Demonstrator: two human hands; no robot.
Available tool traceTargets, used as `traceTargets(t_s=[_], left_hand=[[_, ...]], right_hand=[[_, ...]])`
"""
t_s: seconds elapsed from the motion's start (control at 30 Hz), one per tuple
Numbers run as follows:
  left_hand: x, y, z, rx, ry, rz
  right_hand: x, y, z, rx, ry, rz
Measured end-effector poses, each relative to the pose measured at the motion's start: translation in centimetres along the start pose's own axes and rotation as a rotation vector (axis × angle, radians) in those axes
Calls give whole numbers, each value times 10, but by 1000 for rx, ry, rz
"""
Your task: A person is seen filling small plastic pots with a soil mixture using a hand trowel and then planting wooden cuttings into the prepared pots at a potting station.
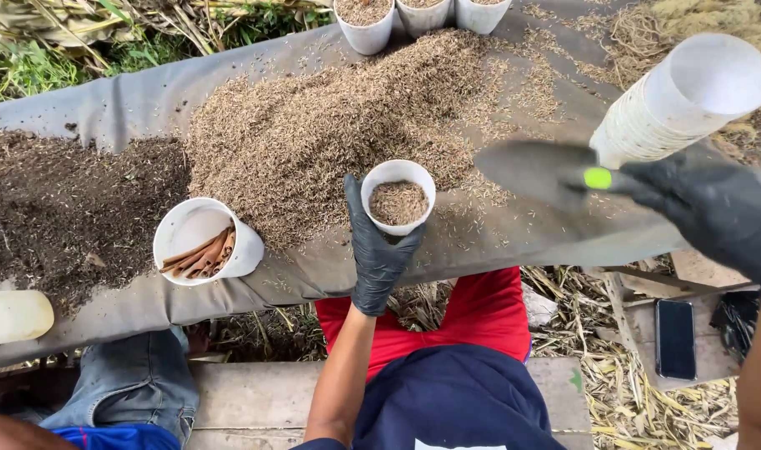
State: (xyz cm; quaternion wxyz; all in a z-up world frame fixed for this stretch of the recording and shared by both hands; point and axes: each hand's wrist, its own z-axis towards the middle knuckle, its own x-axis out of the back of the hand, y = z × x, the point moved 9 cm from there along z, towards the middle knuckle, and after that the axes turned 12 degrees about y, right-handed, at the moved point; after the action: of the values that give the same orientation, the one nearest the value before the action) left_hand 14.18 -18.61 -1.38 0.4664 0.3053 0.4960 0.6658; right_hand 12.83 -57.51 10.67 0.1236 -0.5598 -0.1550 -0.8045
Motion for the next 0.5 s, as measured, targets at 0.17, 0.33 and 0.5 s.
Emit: traceTargets(t_s=[0.17,0.33,0.5], left_hand=[[5,22,-1,-155,-18,121],[15,27,-2,-217,69,116],[24,20,-1,-141,118,-26]], right_hand=[[-39,-30,-14,-271,-511,235],[-42,-106,58,-387,-406,409],[-79,-116,80,-278,-236,300]])
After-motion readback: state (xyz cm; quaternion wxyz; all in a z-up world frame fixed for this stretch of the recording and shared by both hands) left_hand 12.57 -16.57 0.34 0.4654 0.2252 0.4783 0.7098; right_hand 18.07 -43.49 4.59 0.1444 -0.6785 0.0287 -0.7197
